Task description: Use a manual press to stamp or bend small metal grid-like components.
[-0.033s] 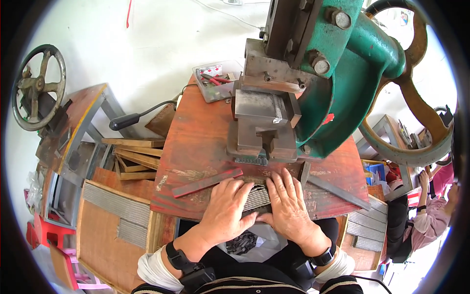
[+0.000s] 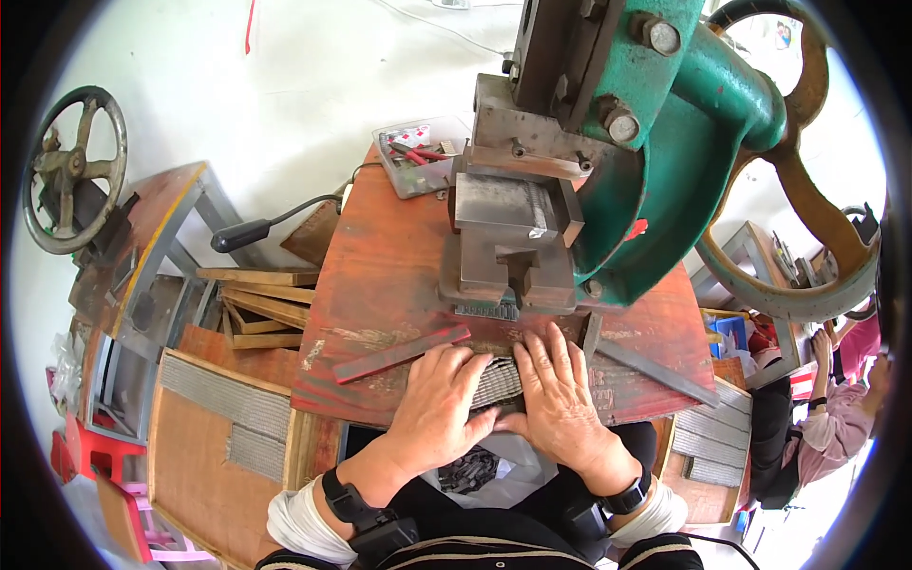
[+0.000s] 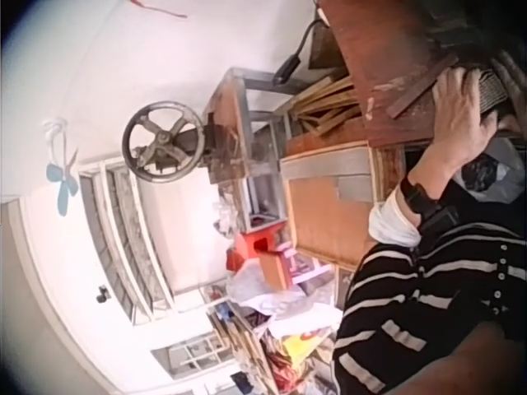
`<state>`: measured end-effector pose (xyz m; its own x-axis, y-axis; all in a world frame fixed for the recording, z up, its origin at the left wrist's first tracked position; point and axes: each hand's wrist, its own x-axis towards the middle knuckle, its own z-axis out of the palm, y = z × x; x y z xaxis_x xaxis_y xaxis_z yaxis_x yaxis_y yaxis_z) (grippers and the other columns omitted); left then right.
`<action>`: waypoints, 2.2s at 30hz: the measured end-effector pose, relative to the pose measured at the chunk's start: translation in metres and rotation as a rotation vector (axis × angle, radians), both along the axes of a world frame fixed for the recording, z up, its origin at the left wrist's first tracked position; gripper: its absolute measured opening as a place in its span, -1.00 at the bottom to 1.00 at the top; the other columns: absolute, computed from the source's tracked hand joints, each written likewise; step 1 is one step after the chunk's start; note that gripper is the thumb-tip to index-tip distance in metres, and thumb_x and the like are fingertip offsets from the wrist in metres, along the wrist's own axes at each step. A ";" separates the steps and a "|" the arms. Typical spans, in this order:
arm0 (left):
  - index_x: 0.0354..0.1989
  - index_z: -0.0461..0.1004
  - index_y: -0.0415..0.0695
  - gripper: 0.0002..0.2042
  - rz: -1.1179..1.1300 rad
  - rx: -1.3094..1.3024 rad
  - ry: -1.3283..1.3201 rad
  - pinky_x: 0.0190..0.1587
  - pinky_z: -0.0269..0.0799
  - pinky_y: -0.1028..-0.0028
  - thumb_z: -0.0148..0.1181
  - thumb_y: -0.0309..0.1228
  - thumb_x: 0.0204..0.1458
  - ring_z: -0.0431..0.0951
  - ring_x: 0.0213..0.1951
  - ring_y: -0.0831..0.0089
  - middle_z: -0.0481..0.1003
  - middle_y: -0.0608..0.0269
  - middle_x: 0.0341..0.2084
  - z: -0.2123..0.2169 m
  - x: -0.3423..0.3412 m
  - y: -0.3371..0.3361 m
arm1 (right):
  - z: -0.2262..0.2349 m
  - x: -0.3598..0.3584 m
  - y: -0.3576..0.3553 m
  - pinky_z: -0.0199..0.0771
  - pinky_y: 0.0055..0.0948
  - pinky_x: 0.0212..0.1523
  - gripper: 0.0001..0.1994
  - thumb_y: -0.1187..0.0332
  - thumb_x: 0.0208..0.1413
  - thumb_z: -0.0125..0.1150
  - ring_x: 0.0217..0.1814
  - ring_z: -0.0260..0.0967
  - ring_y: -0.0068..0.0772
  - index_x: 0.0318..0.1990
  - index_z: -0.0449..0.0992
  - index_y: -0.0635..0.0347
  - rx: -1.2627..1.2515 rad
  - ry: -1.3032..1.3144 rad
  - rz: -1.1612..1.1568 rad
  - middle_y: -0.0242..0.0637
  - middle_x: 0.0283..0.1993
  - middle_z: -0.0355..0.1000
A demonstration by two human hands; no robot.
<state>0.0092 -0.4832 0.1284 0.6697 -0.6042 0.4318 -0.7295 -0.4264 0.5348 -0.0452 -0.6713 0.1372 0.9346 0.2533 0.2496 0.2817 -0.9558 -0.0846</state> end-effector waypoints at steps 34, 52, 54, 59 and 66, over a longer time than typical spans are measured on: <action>0.11 0.36 -0.22 -0.30 0.115 -0.184 0.177 0.01 0.43 0.26 0.51 -0.53 -0.33 0.47 -0.05 0.10 0.44 0.02 -0.13 -0.002 -0.002 0.030 | 0.023 0.007 0.023 0.28 0.02 0.10 -0.43 0.40 -0.09 0.33 0.14 0.27 0.04 0.18 0.47 -0.10 0.090 -0.054 0.207 -0.07 0.09 0.31; -0.06 0.50 -0.25 -0.45 0.059 -0.054 0.098 -0.02 0.32 0.23 0.47 -0.46 -0.35 0.36 -0.11 0.12 0.39 0.13 -0.26 0.000 0.002 0.028 | 0.020 -0.013 0.022 0.24 0.05 0.11 -0.47 0.24 -0.29 0.42 0.19 0.23 0.02 0.00 0.60 -0.07 -0.081 -0.220 0.036 -0.16 0.13 0.34; -0.05 0.50 -0.23 -0.46 0.060 -0.037 0.109 -0.01 0.31 0.21 0.46 -0.44 -0.32 0.36 -0.10 0.12 0.38 0.14 -0.26 0.001 0.003 0.030 | 0.021 -0.008 0.027 0.22 0.07 0.12 -0.45 0.20 -0.30 0.44 0.21 0.22 0.02 0.01 0.59 -0.06 -0.022 -0.199 0.063 -0.17 0.15 0.33; -0.04 0.50 -0.20 -0.48 0.061 -0.039 0.121 0.00 0.29 0.18 0.44 -0.42 -0.30 0.35 -0.08 0.13 0.37 0.14 -0.24 -0.002 0.003 0.029 | 0.012 -0.005 0.029 0.18 0.13 0.14 -0.51 0.14 -0.11 0.35 0.23 0.22 -0.06 0.07 0.55 -0.11 -0.027 -0.191 0.085 -0.29 0.19 0.34; -0.03 0.50 -0.20 -0.45 0.062 0.007 0.073 0.00 0.30 0.19 0.47 -0.42 -0.32 0.36 -0.09 0.12 0.38 0.13 -0.22 0.005 0.000 0.027 | 0.000 -0.001 0.013 0.19 0.08 0.17 -0.59 0.26 -0.09 0.22 0.17 0.29 -0.09 0.01 0.60 -0.08 -0.023 -0.307 0.127 -0.31 0.10 0.43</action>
<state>0.0097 -0.4565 0.1329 0.7355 -0.5634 0.3764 -0.6608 -0.4738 0.5820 -0.0458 -0.6580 0.1376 0.7773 0.3720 0.5074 0.4079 -0.9120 0.0436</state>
